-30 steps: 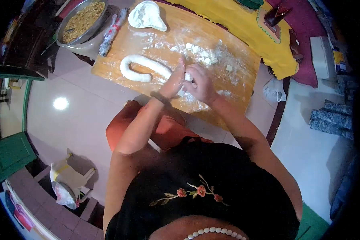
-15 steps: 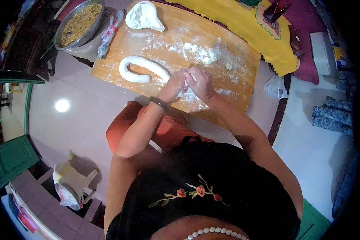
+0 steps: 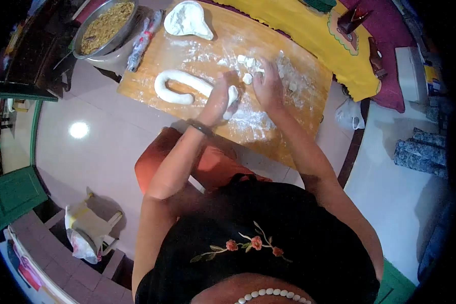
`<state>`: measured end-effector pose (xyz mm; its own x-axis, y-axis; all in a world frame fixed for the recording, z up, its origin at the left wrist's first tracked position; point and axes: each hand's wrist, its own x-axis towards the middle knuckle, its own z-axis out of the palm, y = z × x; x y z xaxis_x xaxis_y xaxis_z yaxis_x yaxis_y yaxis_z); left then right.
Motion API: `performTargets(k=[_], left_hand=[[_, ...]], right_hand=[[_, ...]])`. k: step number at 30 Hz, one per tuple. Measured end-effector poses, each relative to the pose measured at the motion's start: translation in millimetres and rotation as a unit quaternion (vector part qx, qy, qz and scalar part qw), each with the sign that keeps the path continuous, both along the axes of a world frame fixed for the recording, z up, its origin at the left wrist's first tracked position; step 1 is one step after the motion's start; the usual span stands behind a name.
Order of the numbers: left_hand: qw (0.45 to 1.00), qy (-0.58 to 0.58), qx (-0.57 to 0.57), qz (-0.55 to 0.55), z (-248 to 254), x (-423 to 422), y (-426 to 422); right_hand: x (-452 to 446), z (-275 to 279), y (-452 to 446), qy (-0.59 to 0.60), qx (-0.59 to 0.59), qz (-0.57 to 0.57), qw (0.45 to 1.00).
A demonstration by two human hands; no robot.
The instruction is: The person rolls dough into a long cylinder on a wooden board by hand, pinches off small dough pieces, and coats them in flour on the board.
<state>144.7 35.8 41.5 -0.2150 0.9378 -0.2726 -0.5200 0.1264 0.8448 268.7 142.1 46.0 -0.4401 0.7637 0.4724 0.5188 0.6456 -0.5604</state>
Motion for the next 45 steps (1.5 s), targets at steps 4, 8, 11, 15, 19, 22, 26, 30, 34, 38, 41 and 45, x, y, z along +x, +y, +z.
performTargets(k=[4,8,11,15,19,22,26,30,34,38,41,45], left_hand=[[0.998,-0.055,-0.01,-0.012,2.5,3.7,-1.4],[0.996,-0.088,0.007,-0.021,-4.7,4.2,-5.9],[0.986,-0.118,0.001,-0.117,-26.8,-7.3,-6.9],[0.992,-0.028,-0.001,-0.121,-22.1,-7.5,-13.4],[0.994,0.052,0.078,-0.056,-37.5,-0.3,-15.6],[0.995,0.075,0.039,-0.052,-33.3,-4.3,-18.9],[0.999,0.008,-0.029,-0.018,-15.3,-4.3,-16.7],[0.998,0.028,-0.048,-0.006,-15.0,-2.8,-14.7],[0.999,0.034,-0.023,0.011,-33.0,-1.6,-10.3],[0.998,0.054,-0.001,0.021,-20.7,-5.7,-12.6],[0.957,0.28,0.071,0.011,-11.5,-13.5,-8.7],[0.861,0.486,0.096,0.118,-4.7,-42.3,-11.6]], right_hand=[[-0.8,6.4,-32.4,0.064,-0.073,0.266,0.959],[-7.1,12.4,-46.3,-0.058,0.047,0.283,0.956],[-11.3,-4.3,-32.5,-0.056,0.13,0.282,0.949],[-16.1,-9.2,-22.7,-0.02,0.107,0.259,0.96],[-17.2,-8.7,-28.9,0.01,0.05,0.228,0.972],[-23.2,-8.2,-36.9,0.079,-0.036,0.197,0.977],[-27.6,-3.0,-38.7,0.081,-0.059,0.172,0.98],[-26.8,-3.0,-34.9,0.064,-0.03,0.181,0.981],[-26.0,-3.8,-30.2,0.019,0.0,0.213,0.977],[-30.2,-2.1,-18.4,-0.042,0.007,0.202,0.978],[-32.9,-12.8,14.6,-0.164,-0.022,0.187,0.968],[-64.5,-19.7,40.0,-0.154,-0.058,0.042,0.985]])
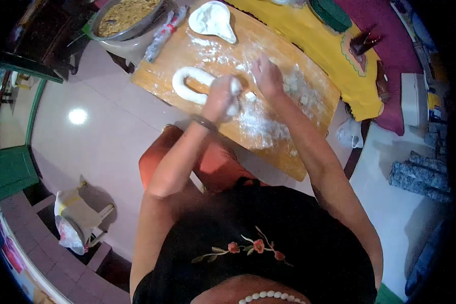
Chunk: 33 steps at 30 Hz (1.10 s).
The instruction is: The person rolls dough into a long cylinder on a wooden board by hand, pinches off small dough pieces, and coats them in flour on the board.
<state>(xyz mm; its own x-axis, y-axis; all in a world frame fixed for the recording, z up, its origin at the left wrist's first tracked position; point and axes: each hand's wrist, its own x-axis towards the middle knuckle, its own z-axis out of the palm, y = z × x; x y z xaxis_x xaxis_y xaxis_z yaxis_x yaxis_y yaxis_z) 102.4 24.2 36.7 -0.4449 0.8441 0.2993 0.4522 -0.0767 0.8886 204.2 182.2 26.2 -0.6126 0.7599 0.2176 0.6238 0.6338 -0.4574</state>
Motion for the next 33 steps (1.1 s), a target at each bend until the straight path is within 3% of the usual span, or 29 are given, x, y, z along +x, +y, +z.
performTargets(k=[1,3,6,9,10,12,15,16,18,21,33], left_hand=[[0.922,-0.37,-0.114,0.005,3.5,0.5,0.8],[0.918,-0.374,-0.133,-0.015,13.6,2.3,-2.0],[0.893,-0.433,-0.122,-0.011,10.8,8.9,-3.0],[0.885,-0.445,-0.121,-0.065,5.2,11.8,-5.5],[0.857,-0.473,-0.17,-0.116,-3.4,7.8,-2.0],[0.842,-0.511,-0.124,-0.123,4.4,15.7,-0.4],[0.81,-0.563,-0.105,-0.124,8.1,19.1,1.6],[0.799,-0.58,-0.106,-0.119,7.2,17.1,0.1],[0.774,-0.609,-0.092,-0.144,7.0,15.8,-6.6],[0.799,-0.542,-0.181,-0.187,-8.1,6.7,-3.9],[0.892,-0.423,-0.094,-0.127,-23.1,27.3,-5.1]], right_hand=[[5.4,-14.9,2.4,0.041,0.0,0.01,0.999],[-7.4,-30.9,16.2,0.141,0.013,0.04,0.989],[-0.8,-41.9,19.2,0.166,0.021,0.065,0.984],[18.5,0.2,-27.1,0.199,-0.116,0.034,0.973],[22.1,17.3,-46.4,0.202,-0.111,0.093,0.969],[22.9,43.0,-78.1,0.207,-0.099,0.207,0.951],[29.1,43.0,-81.4,0.042,0.006,0.248,0.968],[28.2,35.5,-81.8,0.115,0.053,0.276,0.953],[29.8,32.1,-83.6,0.114,0.05,0.248,0.961],[28.4,27.8,-82.8,0.161,0.018,0.201,0.966],[21.3,28.1,-97.2,0.251,-0.068,0.06,0.964]])
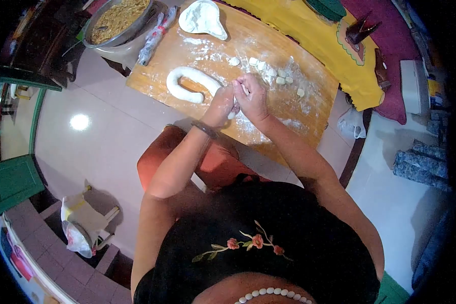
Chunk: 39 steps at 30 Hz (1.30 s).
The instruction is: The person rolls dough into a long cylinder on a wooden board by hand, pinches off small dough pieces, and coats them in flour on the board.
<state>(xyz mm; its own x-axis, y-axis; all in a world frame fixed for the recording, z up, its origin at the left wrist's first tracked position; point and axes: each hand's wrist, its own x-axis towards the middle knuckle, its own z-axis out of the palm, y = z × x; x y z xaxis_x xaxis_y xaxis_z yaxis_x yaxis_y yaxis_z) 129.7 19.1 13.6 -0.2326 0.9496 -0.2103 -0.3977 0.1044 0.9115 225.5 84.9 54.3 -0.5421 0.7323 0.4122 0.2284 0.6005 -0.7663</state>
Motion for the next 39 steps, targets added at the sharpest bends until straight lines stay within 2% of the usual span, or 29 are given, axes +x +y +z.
performTargets(k=[4,7,10,11,13,16,17,18,20,23,26,29,32,36,39], left_hand=[[0.998,-0.038,-0.04,0.017,5.0,-0.2,-1.8],[0.998,-0.034,-0.043,0.019,12.7,1.9,-3.9],[0.995,0.096,-0.005,0.014,5.2,1.8,-4.0],[0.989,0.146,0.028,0.013,4.9,3.1,-3.6],[0.965,0.243,0.095,0.003,44.2,6.8,-6.3],[0.954,0.295,0.012,0.047,36.1,-23.3,-5.4],[0.98,0.179,-0.049,0.066,30.6,-20.5,-6.7],[0.996,0.086,-0.019,0.015,30.2,-24.4,-6.8],[0.996,0.01,-0.057,0.063,33.1,-11.6,-1.4],[0.998,0.049,-0.019,0.028,34.2,-7.4,-4.9],[1.0,0.02,-0.005,0.001,11.7,-8.2,3.4],[0.999,0.022,0.022,0.015,16.0,-5.5,-0.1],[0.989,-0.138,-0.055,0.003,50.1,-8.4,-6.9],[0.995,-0.086,-0.041,0.009,44.3,-7.7,-5.0],[0.996,0.031,-0.06,-0.055,21.2,-13.1,-0.4]], right_hand=[[-1.4,-2.5,0.8,0.004,0.028,-0.006,1.0],[3.1,-8.4,10.9,-0.096,0.068,0.03,0.993],[9.8,-6.3,25.3,-0.148,0.112,0.034,0.982],[12.1,-6.6,37.8,-0.198,0.073,0.018,0.977],[23.4,-10.6,64.6,-0.294,-0.009,-0.02,0.956],[24.8,-24.3,80.5,-0.176,0.121,-0.096,0.972],[36.5,-25.1,82.1,-0.125,0.153,-0.001,0.98],[42.3,-23.4,76.5,-0.114,0.114,-0.005,0.987],[32.5,-20.5,80.6,-0.074,0.051,-0.001,0.996],[36.4,-21.6,63.3,-0.096,-0.02,-0.034,0.995],[33.2,-11.4,22.3,-0.013,0.097,0.103,0.99],[20.3,7.5,-4.0,-0.066,0.207,0.139,0.966],[20.1,-2.6,1.5,-0.079,0.144,0.148,0.975],[16.7,3.8,7.3,-0.082,0.129,0.116,0.981],[16.9,-4.5,11.1,-0.094,0.057,0.006,0.994]])
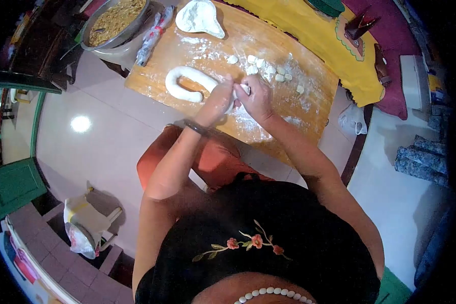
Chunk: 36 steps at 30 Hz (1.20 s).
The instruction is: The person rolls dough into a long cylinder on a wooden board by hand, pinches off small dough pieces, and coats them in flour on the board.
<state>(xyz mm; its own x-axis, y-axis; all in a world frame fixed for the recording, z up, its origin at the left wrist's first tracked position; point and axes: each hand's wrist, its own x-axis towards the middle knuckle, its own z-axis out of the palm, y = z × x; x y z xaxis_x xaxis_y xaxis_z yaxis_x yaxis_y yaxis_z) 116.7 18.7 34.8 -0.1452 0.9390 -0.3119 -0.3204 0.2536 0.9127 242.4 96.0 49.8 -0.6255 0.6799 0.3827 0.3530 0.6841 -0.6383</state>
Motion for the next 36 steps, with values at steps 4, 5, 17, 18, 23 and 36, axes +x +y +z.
performTargets(k=[4,5,17,18,23,36], left_hand=[[0.992,0.087,0.051,0.081,3.2,18.3,-0.9],[0.993,0.08,0.055,0.071,5.6,16.1,-1.5],[0.989,-0.145,0.009,-0.04,8.8,-10.0,0.6],[0.988,-0.146,0.008,-0.043,11.0,-10.2,1.0],[0.995,-0.097,0.011,-0.001,-23.3,-5.8,2.2],[0.798,0.564,0.213,0.017,0.8,10.1,-4.4]], right_hand=[[-6.4,-13.4,-2.0,0.101,-0.016,-0.024,0.994],[-8.5,-11.6,-5.9,0.11,-0.034,-0.022,0.993],[-15.2,-5.0,10.4,0.072,0.1,0.112,0.986],[-15.2,-3.5,9.7,0.063,0.089,0.107,0.988],[-17.9,-2.4,4.1,0.082,0.056,0.084,0.992],[28.6,-17.7,53.4,-0.084,0.011,-0.115,0.99]])
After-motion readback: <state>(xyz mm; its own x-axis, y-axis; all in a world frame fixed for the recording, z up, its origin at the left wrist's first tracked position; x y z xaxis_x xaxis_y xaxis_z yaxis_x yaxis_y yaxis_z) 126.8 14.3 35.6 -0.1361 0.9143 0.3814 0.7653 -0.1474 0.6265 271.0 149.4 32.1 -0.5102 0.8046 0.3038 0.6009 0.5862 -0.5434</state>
